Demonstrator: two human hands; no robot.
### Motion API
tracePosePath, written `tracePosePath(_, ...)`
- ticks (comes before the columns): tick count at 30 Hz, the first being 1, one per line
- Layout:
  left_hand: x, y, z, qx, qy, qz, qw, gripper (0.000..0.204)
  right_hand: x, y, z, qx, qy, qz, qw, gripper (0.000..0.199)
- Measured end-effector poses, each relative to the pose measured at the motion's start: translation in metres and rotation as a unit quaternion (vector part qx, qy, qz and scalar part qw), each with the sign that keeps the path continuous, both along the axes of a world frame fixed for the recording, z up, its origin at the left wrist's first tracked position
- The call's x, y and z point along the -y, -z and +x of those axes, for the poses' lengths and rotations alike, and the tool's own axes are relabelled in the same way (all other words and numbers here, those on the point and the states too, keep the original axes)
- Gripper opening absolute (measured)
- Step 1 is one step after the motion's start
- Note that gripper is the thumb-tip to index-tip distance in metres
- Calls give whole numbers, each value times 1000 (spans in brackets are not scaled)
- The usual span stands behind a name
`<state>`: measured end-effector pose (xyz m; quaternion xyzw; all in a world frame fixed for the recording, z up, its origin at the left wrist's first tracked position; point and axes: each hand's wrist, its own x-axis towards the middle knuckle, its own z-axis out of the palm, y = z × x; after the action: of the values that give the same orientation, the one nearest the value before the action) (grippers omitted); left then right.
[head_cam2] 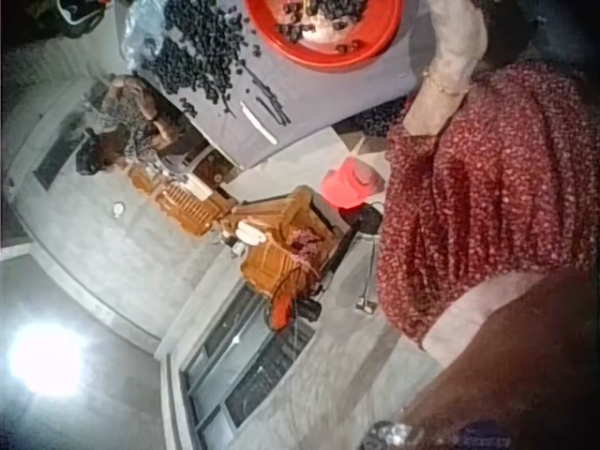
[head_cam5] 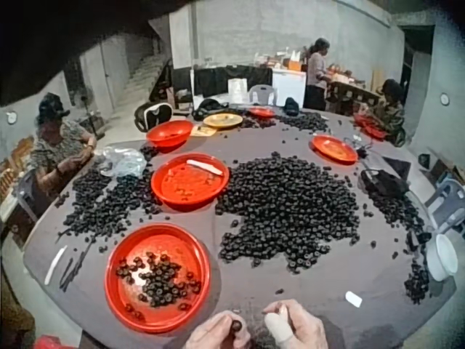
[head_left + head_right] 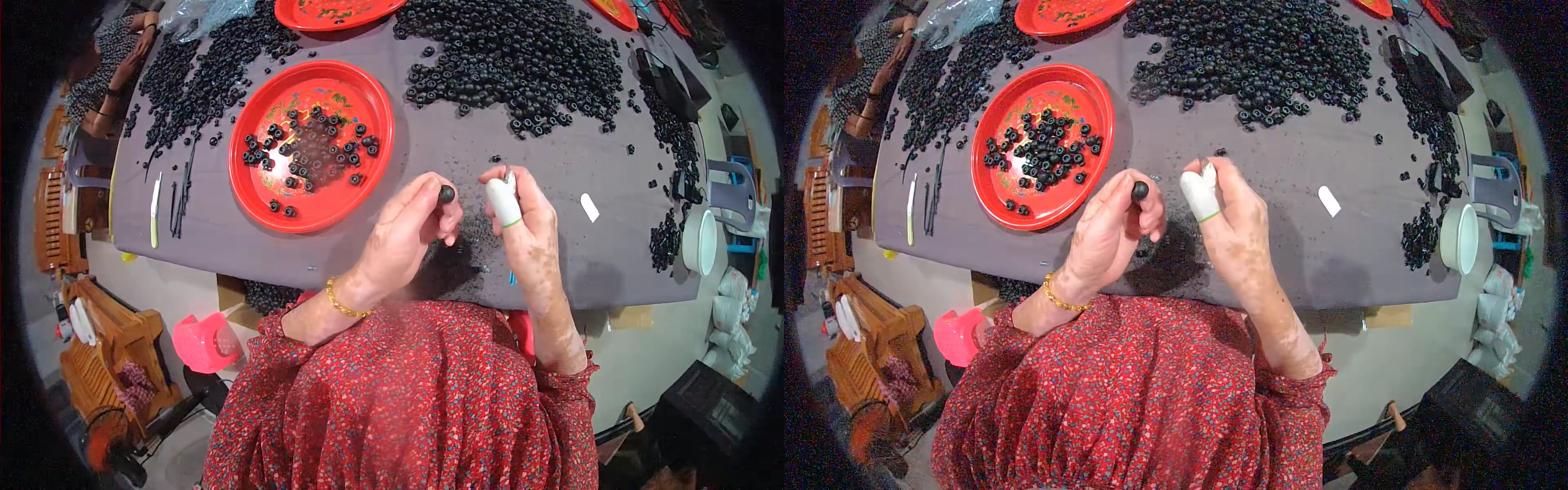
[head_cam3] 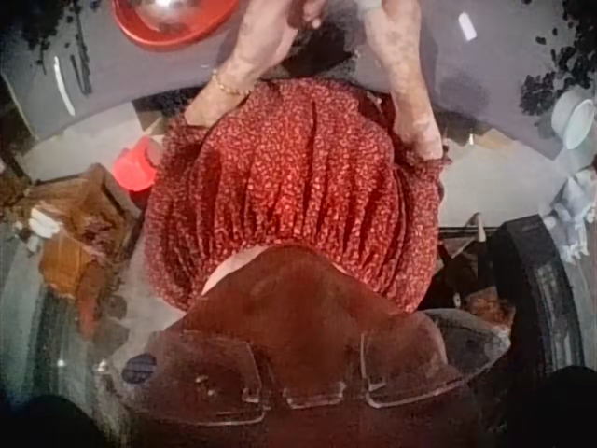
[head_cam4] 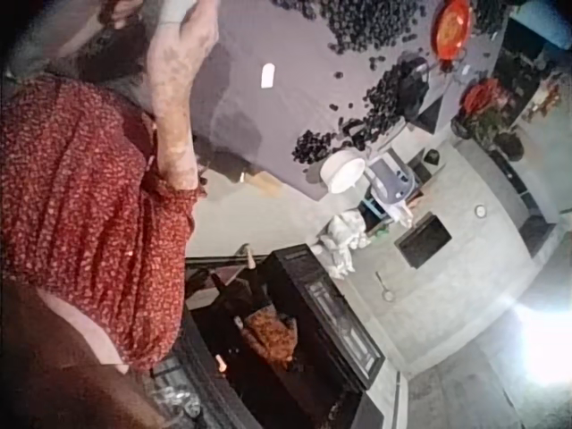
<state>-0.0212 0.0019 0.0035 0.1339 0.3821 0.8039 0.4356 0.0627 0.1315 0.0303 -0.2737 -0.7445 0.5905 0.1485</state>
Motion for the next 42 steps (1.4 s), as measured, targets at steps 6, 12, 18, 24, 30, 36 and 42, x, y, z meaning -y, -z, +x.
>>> tracePosePath(6,0,-1,4,82,22,48,995,27,11,1,3,-73,-15,275,959,19)
tracePosePath(12,0,3,9,101,13,48,994,27,17,-3,-3,-65,-44,419,905,31)
tracePosePath(18,2,3,10,124,23,91,988,25,17,1,-5,-69,-37,439,895,33)
tracePosePath(24,4,12,11,142,28,119,982,26,18,1,-5,-66,-39,436,897,31)
tracePosePath(30,5,14,11,150,29,113,982,26,19,1,-5,-64,-41,428,901,29)
tracePosePath(36,4,10,10,137,34,105,985,26,18,0,-5,-66,-46,416,906,29)
tracePosePath(42,3,5,14,110,12,63,992,25,18,2,-6,-77,-41,438,895,26)
